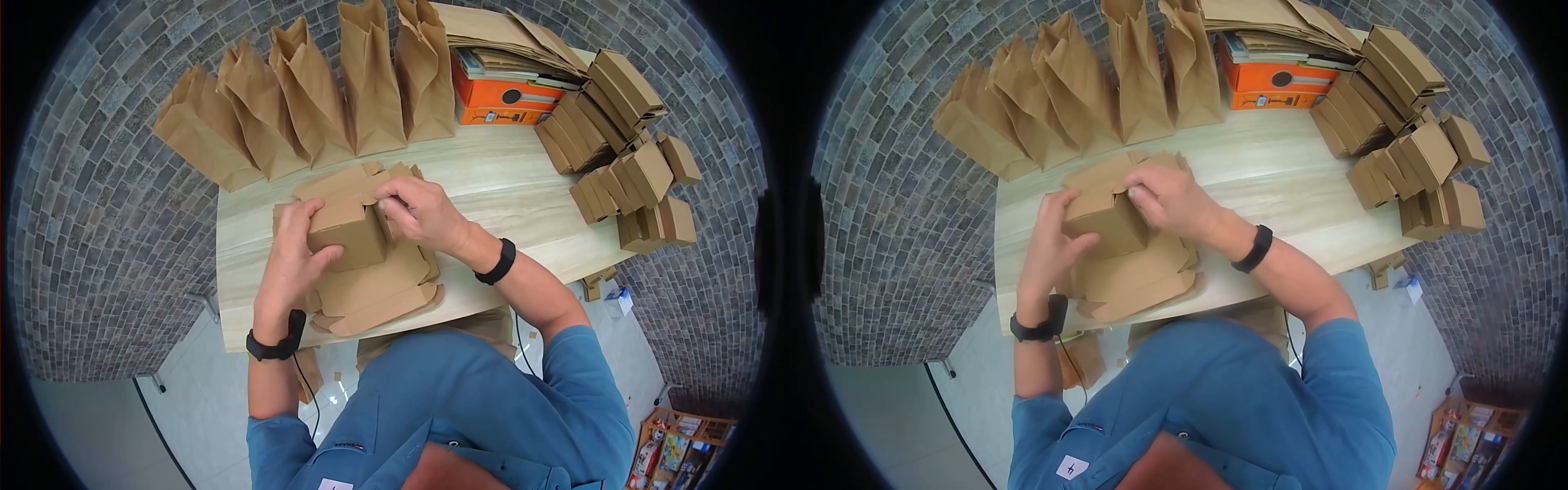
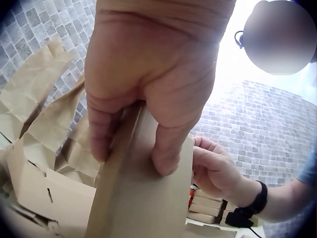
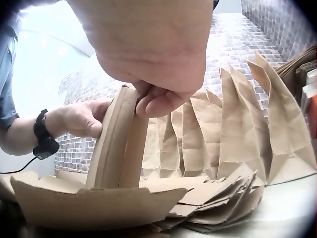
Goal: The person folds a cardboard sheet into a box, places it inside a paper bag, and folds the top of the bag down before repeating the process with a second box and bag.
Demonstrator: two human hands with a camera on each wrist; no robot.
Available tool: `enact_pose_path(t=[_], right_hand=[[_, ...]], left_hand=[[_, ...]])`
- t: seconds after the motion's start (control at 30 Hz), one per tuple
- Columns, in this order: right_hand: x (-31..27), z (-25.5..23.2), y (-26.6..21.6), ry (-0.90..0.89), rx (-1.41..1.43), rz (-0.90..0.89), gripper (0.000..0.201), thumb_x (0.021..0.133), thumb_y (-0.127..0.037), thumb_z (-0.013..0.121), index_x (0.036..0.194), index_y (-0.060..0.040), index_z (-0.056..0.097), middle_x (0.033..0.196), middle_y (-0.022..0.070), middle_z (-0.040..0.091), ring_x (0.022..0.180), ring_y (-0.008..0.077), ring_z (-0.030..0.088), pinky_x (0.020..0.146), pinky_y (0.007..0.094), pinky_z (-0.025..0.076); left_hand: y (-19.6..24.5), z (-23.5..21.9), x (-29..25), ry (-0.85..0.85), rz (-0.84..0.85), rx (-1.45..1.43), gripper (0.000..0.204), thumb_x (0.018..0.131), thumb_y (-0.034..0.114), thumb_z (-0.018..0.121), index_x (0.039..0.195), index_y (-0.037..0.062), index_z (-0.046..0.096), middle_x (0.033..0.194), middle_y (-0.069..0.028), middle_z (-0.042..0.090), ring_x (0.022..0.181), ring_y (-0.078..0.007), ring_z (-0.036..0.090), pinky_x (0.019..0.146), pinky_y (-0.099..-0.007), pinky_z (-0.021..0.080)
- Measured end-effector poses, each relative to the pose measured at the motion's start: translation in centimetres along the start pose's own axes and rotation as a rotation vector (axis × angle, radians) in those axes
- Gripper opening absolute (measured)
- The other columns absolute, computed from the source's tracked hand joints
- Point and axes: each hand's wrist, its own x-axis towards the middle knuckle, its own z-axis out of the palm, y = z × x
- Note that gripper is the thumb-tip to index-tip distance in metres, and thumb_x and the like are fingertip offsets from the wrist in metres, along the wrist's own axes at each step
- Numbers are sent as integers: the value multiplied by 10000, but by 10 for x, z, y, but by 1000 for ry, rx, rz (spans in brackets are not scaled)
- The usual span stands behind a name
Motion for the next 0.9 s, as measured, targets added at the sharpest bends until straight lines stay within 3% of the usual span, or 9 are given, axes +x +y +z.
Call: enact_pose_path(t=[0.23,0.43,0.57,0.63,0.77,0.83,0.9], right_hand=[[1,-3,7,-39,24,-54,121,906,17,618,1013,-39,625,843,113,630,724,262,640,628,340,505],[8,-9,7,-81,-94,-221,158,847,36,651,988,-25,615,873,119,629,766,318,634,643,382,525],[8,-9,4,-113,-120,-221,169,829,34,661,982,-24,615,880,114,631,769,322,636,647,393,527],[8,-8,2,-118,-106,-215,142,845,18,664,969,-27,613,880,112,631,770,317,640,650,388,531],[9,-10,-8,-156,-52,-145,177,862,0,667,1034,-27,637,895,115,645,769,307,647,655,379,535],[9,-7,-15,-160,28,4,217,877,-57,677,1093,-40,661,972,127,680,875,333,658,758,402,545],[10,-6,-11,-173,10,-35,232,876,-57,679,1107,-44,669,987,126,690,889,333,664,767,401,548]], left_hand=[[-7,-2,2,-24,-19,-27,692,678,14,817,1305,14,521,1186,-128,532,1091,-285,558,844,-336,503],[-6,-1,2,-25,-53,-46,700,675,20,819,1309,5,522,1188,-135,528,1106,-299,553,874,-348,500],[-6,1,1,5,16,-11,707,686,70,832,1317,-9,521,1191,-156,538,1113,-327,553,906,-375,496],[0,2,1,36,-16,1,722,684,146,860,1313,-16,545,1269,-189,543,1167,-373,549,990,-401,474],[19,3,5,112,78,216,685,682,213,872,1262,-16,590,1279,-186,558,1149,-380,564,958,-420,494],[28,4,7,97,74,266,642,672,257,880,1198,-6,622,1244,-168,590,1104,-379,580,916,-437,508],[28,4,9,88,69,280,638,666,294,884,1171,1,628,1194,-159,610,1065,-374,588,891,-437,509]])
